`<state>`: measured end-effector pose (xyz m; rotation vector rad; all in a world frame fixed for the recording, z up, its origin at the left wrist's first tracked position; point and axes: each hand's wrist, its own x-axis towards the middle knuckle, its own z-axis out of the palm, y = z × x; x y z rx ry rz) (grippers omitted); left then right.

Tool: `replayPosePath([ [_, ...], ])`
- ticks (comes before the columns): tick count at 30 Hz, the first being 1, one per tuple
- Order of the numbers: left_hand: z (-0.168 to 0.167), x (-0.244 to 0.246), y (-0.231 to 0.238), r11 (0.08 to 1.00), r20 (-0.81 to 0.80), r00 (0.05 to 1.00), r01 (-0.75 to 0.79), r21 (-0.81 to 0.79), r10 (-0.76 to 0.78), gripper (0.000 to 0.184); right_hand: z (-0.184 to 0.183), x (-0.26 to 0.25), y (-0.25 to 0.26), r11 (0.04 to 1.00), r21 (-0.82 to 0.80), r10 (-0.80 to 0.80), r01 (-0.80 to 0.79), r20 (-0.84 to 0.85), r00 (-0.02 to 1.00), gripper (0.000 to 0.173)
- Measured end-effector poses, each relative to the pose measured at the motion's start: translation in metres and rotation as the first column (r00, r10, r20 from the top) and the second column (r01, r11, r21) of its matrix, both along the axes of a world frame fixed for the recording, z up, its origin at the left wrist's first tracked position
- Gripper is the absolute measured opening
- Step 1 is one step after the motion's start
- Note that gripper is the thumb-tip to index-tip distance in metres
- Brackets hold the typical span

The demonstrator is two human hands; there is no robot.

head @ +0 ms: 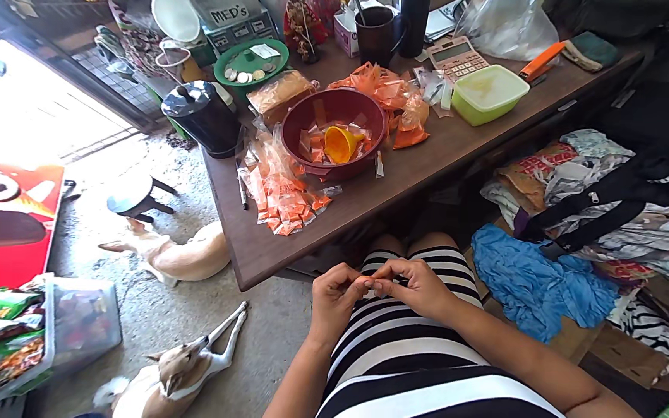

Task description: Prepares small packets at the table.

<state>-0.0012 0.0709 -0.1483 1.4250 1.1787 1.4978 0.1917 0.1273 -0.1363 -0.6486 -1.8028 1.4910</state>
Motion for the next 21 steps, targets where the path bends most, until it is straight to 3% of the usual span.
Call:
replayPosePath([
  [3,0.002,-0.001,-0.003,0.994,0.178,0.982,0.076,-0.073,-0.062,0.009,0.000,0.000,0.000,1.000,0.024,-0.019,0.019,-0.012,1.000,0.019],
  [6,0.004,-0.003,-0.003,0.990,0.238,0.966,0.119,-0.071,-0.099,0.010,0.000,0.000,0.001,0.999,0.036,-0.032,0.034,-0.034,0.999,0.018],
  [12,0.006,-0.012,0.002,0.969,0.292,0.930,0.242,-0.037,-0.222,0.036,0.003,-0.001,0.000,0.992,-0.097,-0.082,0.075,-0.060,0.995,0.015],
  [21,0.010,-0.004,0.003,0.993,0.224,0.971,0.102,-0.059,-0.086,0.018,0.001,-0.002,0.000,0.995,-0.055,-0.081,0.080,-0.012,0.997,0.017],
])
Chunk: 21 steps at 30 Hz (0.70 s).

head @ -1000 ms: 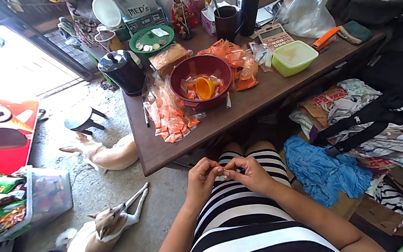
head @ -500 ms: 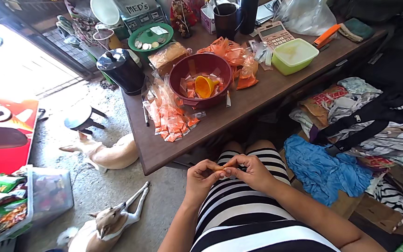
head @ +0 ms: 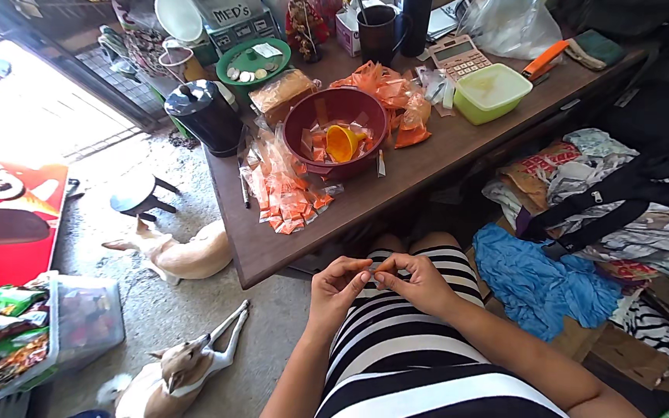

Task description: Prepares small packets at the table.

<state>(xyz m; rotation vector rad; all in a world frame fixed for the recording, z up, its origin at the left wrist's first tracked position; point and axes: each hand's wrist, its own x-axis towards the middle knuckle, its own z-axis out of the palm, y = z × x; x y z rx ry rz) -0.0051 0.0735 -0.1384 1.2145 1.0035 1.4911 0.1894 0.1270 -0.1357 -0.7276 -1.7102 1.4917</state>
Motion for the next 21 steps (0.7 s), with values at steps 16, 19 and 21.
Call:
replayPosePath([
  [16,-0.0071,-0.0059,0.0017,0.982,-0.225,0.967,-0.083,0.168,0.120,0.009,-0.0040,-0.0006,0.0009,0.977,0.213,-0.053,0.022,0.140,0.989,0.019],
  [19,-0.0076,-0.0029,0.0012,0.987,-0.208,0.973,-0.069,0.145,0.099,0.010,-0.0046,0.0001,0.0008,0.974,0.225,-0.056,0.022,0.143,0.988,0.019],
  [21,-0.0081,-0.0012,0.0006,0.987,-0.191,0.975,-0.086,0.132,0.110,0.010,-0.0049,0.0005,0.0007,0.973,0.229,-0.055,0.021,0.144,0.988,0.019],
])
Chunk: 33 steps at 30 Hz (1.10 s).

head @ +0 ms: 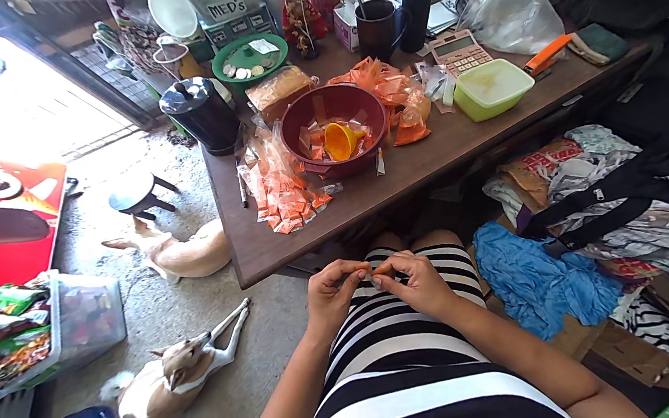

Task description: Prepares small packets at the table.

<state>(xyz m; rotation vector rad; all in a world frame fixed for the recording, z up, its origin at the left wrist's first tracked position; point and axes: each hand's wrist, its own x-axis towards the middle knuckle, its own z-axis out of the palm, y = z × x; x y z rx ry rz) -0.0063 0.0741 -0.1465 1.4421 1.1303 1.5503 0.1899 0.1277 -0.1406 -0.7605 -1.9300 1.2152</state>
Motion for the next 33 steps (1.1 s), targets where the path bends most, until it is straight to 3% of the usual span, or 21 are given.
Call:
replayPosePath([
  [5,-0.001,-0.001,-0.002,0.998,-0.060,0.997,-0.056,0.014,0.057,0.008,0.000,0.001,-0.001,1.000,0.019,0.021,-0.021,-0.008,1.000,0.019],
  [12,-0.002,0.005,-0.005,0.992,0.010,0.992,-0.122,-0.030,0.123,0.013,0.002,0.001,-0.002,0.999,0.043,0.025,-0.025,-0.005,1.000,0.019],
  [16,0.001,0.005,-0.006,0.999,0.040,0.999,0.005,-0.043,-0.003,0.004,0.003,0.002,-0.002,1.000,0.020,0.009,-0.009,-0.001,1.000,0.018],
  [21,0.001,0.003,-0.008,0.991,0.086,0.994,0.075,-0.108,-0.066,0.009,0.002,0.005,0.000,1.000,0.015,-0.020,0.020,-0.001,1.000,0.017],
  [26,0.003,0.003,-0.011,0.986,0.021,1.000,0.008,-0.166,-0.005,0.007,0.002,0.003,-0.003,1.000,0.021,0.008,-0.008,0.006,1.000,0.017],
  [30,0.000,0.006,-0.011,0.993,-0.013,1.000,-0.014,-0.116,0.012,0.006,0.004,0.002,-0.003,0.999,0.030,0.011,-0.011,0.002,1.000,0.016],
  [33,-0.003,0.008,-0.010,0.998,-0.081,0.996,-0.032,-0.057,0.027,0.017,0.003,0.001,-0.004,0.999,0.041,0.021,-0.021,0.002,1.000,0.017],
])
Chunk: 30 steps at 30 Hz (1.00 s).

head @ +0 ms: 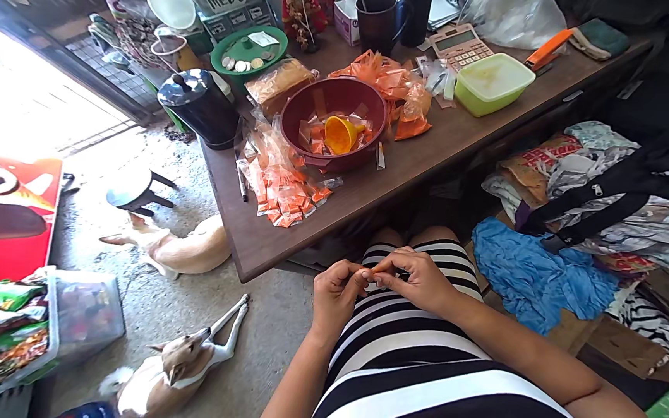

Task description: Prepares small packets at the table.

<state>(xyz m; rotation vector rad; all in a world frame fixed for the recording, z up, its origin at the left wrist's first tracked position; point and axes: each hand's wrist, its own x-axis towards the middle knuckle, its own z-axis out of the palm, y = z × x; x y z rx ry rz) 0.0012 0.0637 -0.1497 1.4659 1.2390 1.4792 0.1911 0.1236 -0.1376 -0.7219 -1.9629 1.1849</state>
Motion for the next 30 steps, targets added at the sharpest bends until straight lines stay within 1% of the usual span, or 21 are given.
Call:
replayPosePath([
  [2,0.001,0.001,0.001,1.000,-0.057,0.998,-0.009,0.020,0.010,0.023,0.000,0.000,-0.001,1.000,0.001,0.005,-0.005,-0.001,1.000,0.018],
  [4,0.001,0.000,0.001,1.000,-0.066,0.998,-0.005,0.009,0.005,0.021,-0.001,-0.001,-0.001,1.000,-0.001,-0.005,0.005,0.004,1.000,0.018],
  [6,0.001,-0.001,0.000,0.999,0.006,1.000,0.015,-0.036,-0.015,0.013,0.000,0.000,0.000,1.000,-0.010,-0.015,0.015,0.013,1.000,0.018],
  [7,0.003,-0.001,0.000,0.997,0.066,0.997,0.031,-0.073,-0.026,0.007,0.000,0.000,0.000,1.000,-0.015,-0.020,0.020,0.021,1.000,0.018],
  [8,0.005,-0.002,0.000,0.993,0.129,0.991,0.053,-0.108,-0.039,0.006,0.000,0.000,0.000,0.999,-0.019,-0.025,0.025,0.026,0.999,0.018],
  [10,0.008,-0.005,0.000,0.984,0.224,0.973,0.098,-0.149,-0.063,0.011,0.000,0.000,0.001,0.999,-0.023,-0.032,0.033,0.029,0.999,0.018],
  [13,0.006,-0.008,0.002,0.982,0.262,0.962,0.119,-0.150,-0.076,0.012,0.000,-0.001,0.001,0.999,-0.023,-0.037,0.038,0.029,0.999,0.018],
  [15,0.004,-0.004,0.001,0.988,0.225,0.974,0.049,-0.148,-0.014,0.008,0.000,-0.002,0.002,0.999,-0.024,-0.031,0.031,0.033,0.999,0.017],
  [17,0.003,-0.001,0.001,0.988,0.122,0.991,-0.035,-0.147,0.053,0.002,-0.001,-0.003,0.001,0.999,-0.030,-0.024,0.026,0.041,0.999,0.017],
  [18,0.002,-0.001,0.002,0.990,0.037,0.997,-0.067,-0.128,0.072,0.006,-0.001,-0.003,0.001,0.999,-0.034,-0.020,0.022,0.045,0.999,0.018],
  [19,0.002,-0.001,0.002,0.991,-0.053,0.994,-0.097,-0.097,0.092,0.015,-0.001,-0.004,0.001,0.999,-0.039,-0.015,0.017,0.048,0.999,0.018],
  [20,0.001,0.000,0.003,0.990,-0.119,0.986,-0.129,-0.064,0.121,0.025,0.000,-0.004,0.001,0.999,-0.044,-0.007,0.009,0.045,0.999,0.018],
  [21,0.000,0.001,0.004,0.988,-0.144,0.979,-0.152,-0.040,0.145,0.031,0.001,-0.005,0.001,0.999,-0.052,0.002,0.000,0.037,0.999,0.019],
  [22,-0.001,0.002,0.005,0.988,-0.128,0.981,-0.151,-0.022,0.147,0.033,0.002,-0.005,0.001,0.998,-0.066,0.008,-0.007,0.026,1.000,0.019],
  [23,-0.002,0.001,0.006,0.991,-0.078,0.988,-0.131,-0.008,0.130,0.030,0.003,-0.005,0.002,0.996,-0.088,0.014,-0.013,0.013,1.000,0.019],
  [25,-0.001,-0.001,0.007,0.996,0.082,0.993,-0.085,-0.014,0.086,0.015,0.004,-0.004,0.004,0.990,-0.137,0.010,-0.012,-0.016,1.000,0.019],
  [26,0.001,-0.002,0.008,0.997,0.158,0.984,-0.074,-0.032,0.079,0.011,0.004,-0.003,0.004,0.988,-0.157,-0.003,-0.002,-0.031,1.000,0.019],
  [28,0.005,-0.007,0.009,0.995,0.234,0.969,-0.063,-0.079,0.080,0.019,0.003,-0.003,0.006,0.985,-0.171,-0.038,0.029,-0.053,0.998,0.019],
  [30,0.004,-0.012,0.010,0.992,0.261,0.962,-0.042,-0.121,0.073,0.032,0.002,-0.003,0.007,0.983,-0.177,-0.057,0.043,-0.074,0.996,0.018],
])
